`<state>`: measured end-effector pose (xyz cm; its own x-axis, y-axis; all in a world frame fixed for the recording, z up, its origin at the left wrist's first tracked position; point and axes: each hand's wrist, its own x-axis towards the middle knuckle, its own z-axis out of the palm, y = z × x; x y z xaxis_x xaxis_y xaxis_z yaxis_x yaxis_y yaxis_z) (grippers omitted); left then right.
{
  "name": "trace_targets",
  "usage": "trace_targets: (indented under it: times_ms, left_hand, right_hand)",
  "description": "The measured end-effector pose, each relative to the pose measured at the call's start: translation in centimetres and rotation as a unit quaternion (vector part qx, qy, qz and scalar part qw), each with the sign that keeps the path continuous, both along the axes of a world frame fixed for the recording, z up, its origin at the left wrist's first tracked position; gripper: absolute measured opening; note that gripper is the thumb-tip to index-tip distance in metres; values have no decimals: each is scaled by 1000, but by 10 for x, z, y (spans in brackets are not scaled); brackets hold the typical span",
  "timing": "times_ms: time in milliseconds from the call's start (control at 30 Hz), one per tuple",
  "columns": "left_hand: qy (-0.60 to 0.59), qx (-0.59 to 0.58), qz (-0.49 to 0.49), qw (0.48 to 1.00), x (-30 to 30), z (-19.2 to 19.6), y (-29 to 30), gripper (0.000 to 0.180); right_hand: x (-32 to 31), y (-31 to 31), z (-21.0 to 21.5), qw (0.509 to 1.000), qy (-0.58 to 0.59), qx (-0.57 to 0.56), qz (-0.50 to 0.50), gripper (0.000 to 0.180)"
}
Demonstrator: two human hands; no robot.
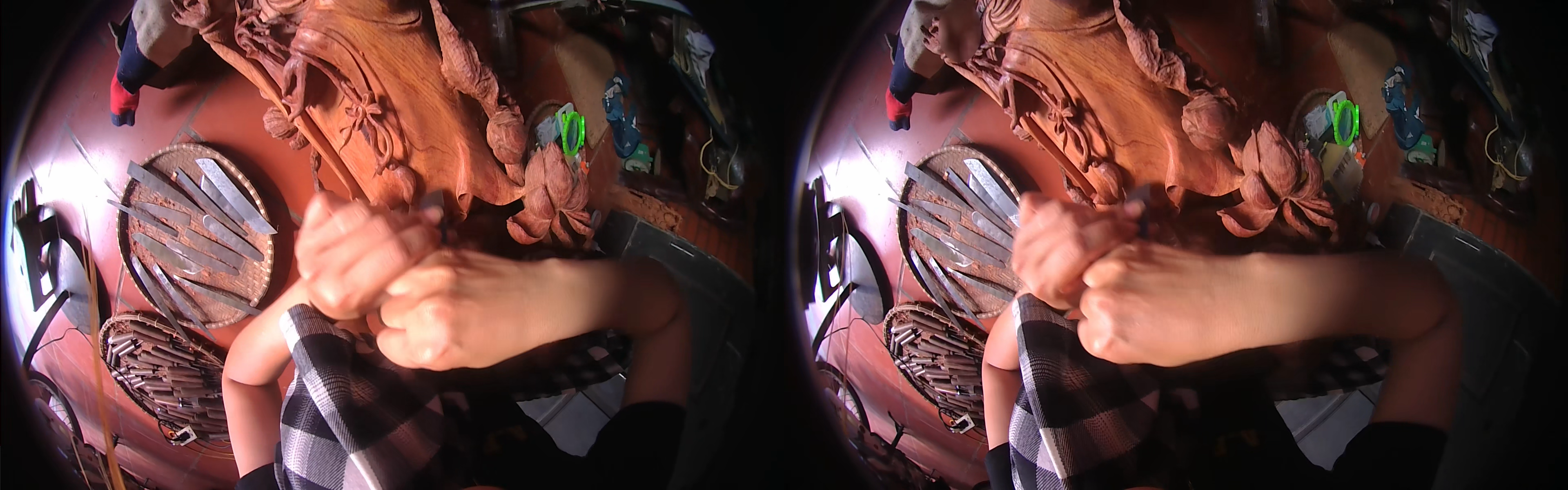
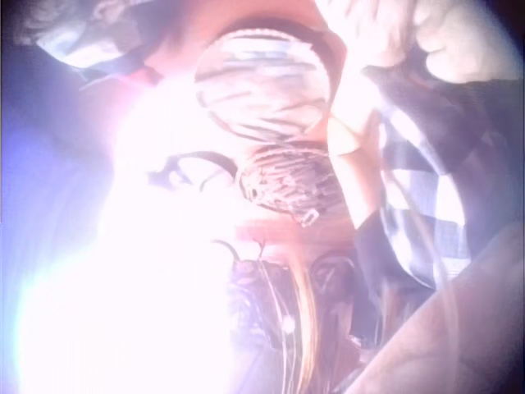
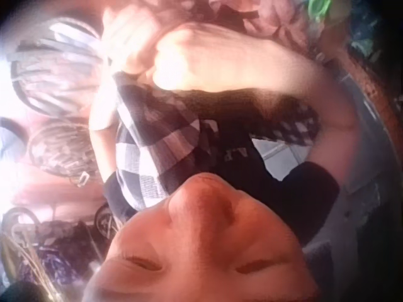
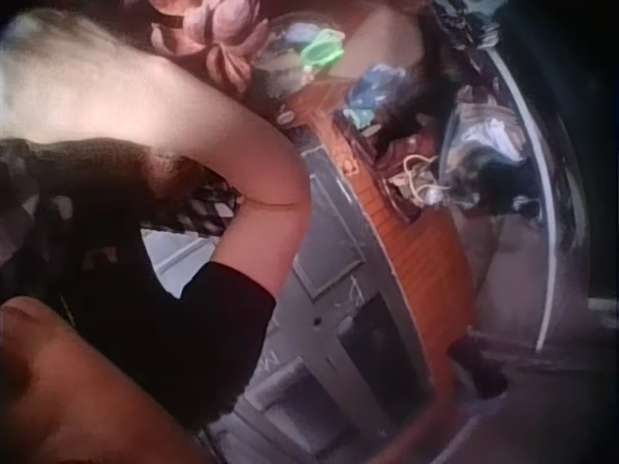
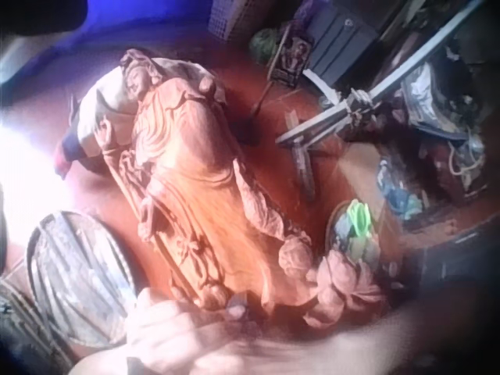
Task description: The person carves a wooden sculpture using various chisels and a mallet. They switch between tools to refine details on the figure and surrounding elements, occasionally brushing away wood shavings.
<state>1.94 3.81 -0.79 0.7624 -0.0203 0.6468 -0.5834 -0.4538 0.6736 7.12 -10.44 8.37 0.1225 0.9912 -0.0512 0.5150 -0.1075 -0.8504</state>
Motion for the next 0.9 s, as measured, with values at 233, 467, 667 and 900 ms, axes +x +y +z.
trace_targets:
  times_ms: [233, 467, 667, 900]
  left_hand:
    - [12, -2, -49, 999, -11, -9, -6, 24]
    - [-2, -9, -50, 999, -14, -13, -14, 18]
    - [-11, -1, -10, 1000, -2, -10, -9, 22]
    - [-32, -2, 10, 999, 7, -7, -7, 21]
  right_hand:
    - [-8, -8, -1, 999, 9, -34, 18, 24]
    - [-10, -18, -4, 995, 32, -66, 61, 19]
    - [3, -16, -7, 997, -26, -29, 66, 18]
    - [14, -5, -4, 997, -42, 12, 67, 21]
